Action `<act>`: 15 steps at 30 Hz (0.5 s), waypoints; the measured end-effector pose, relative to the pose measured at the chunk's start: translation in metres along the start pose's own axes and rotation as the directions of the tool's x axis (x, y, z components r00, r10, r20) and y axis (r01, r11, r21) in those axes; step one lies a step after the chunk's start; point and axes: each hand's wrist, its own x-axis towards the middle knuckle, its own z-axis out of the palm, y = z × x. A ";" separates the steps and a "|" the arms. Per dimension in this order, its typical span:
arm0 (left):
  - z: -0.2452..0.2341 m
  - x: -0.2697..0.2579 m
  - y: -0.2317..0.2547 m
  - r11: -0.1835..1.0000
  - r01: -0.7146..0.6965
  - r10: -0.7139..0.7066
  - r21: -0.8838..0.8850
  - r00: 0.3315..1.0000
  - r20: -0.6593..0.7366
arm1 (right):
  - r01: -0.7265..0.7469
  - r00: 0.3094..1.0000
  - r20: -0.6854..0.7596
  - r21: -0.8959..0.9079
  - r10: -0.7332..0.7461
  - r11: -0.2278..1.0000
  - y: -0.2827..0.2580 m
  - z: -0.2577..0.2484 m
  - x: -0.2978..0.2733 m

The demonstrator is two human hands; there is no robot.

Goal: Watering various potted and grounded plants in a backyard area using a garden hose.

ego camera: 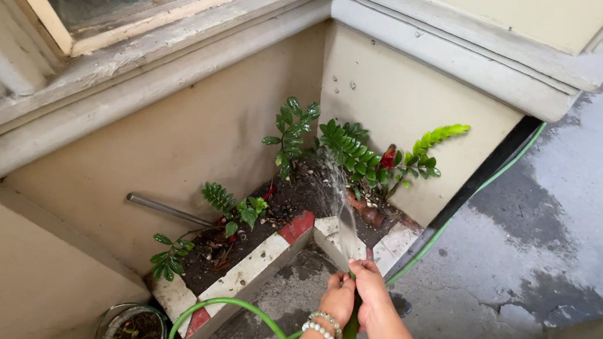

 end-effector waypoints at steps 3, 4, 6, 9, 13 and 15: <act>0.007 0.007 -0.007 1.000 -0.026 0.026 0.017 1.000 0.003 | -0.007 1.000 0.000 0.019 0.007 1.000 0.001 -0.006 0.002; 0.009 0.007 -0.008 0.999 -0.026 0.026 0.019 1.000 0.007 | -0.007 1.000 -0.003 0.022 0.007 1.000 -0.002 -0.006 -0.002; 0.013 0.008 -0.010 1.000 -0.030 0.030 -0.001 1.000 0.008 | -0.025 0.999 -0.025 0.019 0.025 1.000 -0.007 -0.007 -0.012; 0.019 0.010 -0.014 1.000 -0.026 0.026 0.002 1.000 0.012 | -0.006 1.000 -0.005 0.028 0.006 1.000 0.004 -0.020 0.010; 0.026 0.015 -0.020 0.999 -0.039 0.040 -0.017 0.999 0.032 | -0.009 0.999 -0.040 -0.003 0.009 1.000 0.001 -0.026 0.003; 0.026 0.007 -0.014 0.999 -0.027 0.025 0.044 0.999 0.031 | -0.031 0.997 -0.068 -0.017 0.030 0.999 -0.005 -0.025 -0.008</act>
